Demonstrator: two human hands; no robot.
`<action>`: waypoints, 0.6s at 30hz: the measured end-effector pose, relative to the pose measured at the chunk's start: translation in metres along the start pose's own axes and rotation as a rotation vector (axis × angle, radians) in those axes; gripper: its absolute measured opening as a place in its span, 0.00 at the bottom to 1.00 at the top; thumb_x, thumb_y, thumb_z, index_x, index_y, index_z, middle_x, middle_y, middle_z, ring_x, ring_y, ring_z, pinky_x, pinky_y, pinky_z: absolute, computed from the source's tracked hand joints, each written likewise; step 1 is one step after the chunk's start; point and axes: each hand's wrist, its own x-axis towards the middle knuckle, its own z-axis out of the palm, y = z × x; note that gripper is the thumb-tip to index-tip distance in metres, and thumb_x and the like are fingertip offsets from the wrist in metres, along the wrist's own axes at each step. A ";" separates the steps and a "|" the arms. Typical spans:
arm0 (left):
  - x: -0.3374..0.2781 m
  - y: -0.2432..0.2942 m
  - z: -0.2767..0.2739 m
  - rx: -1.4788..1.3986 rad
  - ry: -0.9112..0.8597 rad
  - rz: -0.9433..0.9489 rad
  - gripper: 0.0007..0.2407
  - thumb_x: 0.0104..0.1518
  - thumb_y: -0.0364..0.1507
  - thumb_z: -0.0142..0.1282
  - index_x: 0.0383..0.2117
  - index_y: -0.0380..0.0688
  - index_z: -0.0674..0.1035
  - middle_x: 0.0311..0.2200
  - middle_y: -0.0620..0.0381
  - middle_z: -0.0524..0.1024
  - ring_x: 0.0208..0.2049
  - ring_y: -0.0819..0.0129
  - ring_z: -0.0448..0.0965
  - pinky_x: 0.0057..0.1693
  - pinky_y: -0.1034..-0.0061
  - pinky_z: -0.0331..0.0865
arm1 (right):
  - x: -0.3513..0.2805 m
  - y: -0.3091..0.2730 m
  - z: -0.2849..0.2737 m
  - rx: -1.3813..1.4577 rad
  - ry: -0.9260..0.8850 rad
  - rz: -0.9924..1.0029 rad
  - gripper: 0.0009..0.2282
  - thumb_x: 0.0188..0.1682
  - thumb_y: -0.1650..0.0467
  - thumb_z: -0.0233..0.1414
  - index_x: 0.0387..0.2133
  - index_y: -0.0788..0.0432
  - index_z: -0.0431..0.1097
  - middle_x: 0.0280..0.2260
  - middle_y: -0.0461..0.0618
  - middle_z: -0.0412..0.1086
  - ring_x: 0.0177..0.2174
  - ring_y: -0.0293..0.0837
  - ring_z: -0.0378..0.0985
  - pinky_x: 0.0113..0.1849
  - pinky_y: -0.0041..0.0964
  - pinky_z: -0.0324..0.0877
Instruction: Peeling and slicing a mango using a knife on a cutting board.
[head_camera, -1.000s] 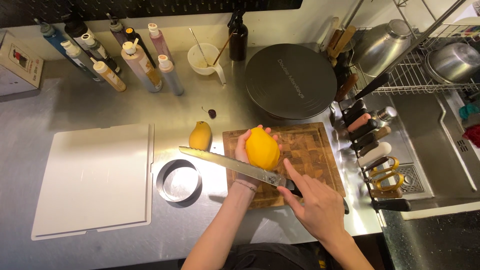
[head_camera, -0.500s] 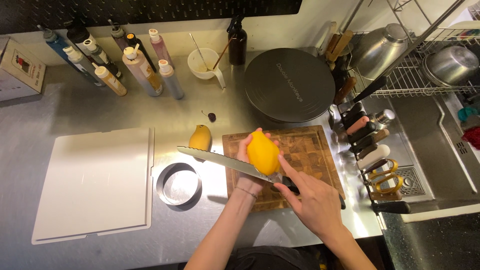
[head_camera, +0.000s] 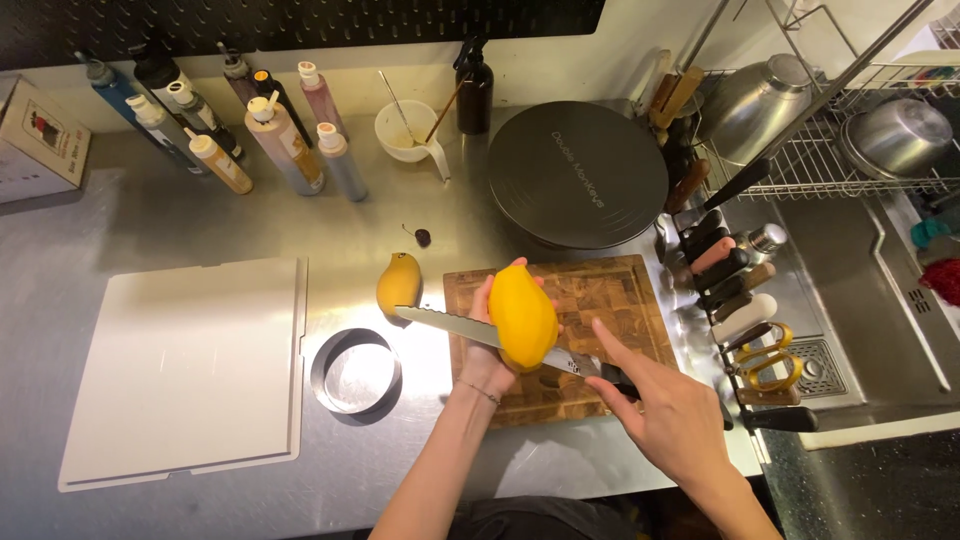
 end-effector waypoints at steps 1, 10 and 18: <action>-0.001 -0.001 0.000 0.000 0.000 -0.001 0.21 0.66 0.45 0.40 0.61 0.53 0.70 0.47 0.54 0.76 0.42 0.55 0.81 0.47 0.53 0.78 | 0.001 -0.001 -0.001 -0.001 0.000 0.001 0.29 0.44 0.57 0.57 0.62 0.39 0.62 0.26 0.46 0.77 0.17 0.46 0.74 0.23 0.42 0.68; -0.011 -0.005 0.008 0.048 -0.085 -0.004 0.22 0.68 0.45 0.37 0.63 0.49 0.68 0.46 0.51 0.76 0.41 0.57 0.81 0.48 0.54 0.78 | 0.007 -0.005 0.005 -0.019 -0.060 -0.008 0.30 0.46 0.57 0.56 0.65 0.37 0.60 0.25 0.46 0.76 0.19 0.47 0.76 0.24 0.42 0.69; -0.013 0.007 0.007 0.069 -0.055 0.019 0.22 0.68 0.43 0.38 0.63 0.48 0.70 0.43 0.51 0.78 0.39 0.60 0.82 0.46 0.60 0.79 | 0.000 0.003 0.000 -0.023 0.092 -0.102 0.28 0.44 0.57 0.56 0.62 0.40 0.63 0.28 0.44 0.77 0.20 0.44 0.76 0.22 0.37 0.68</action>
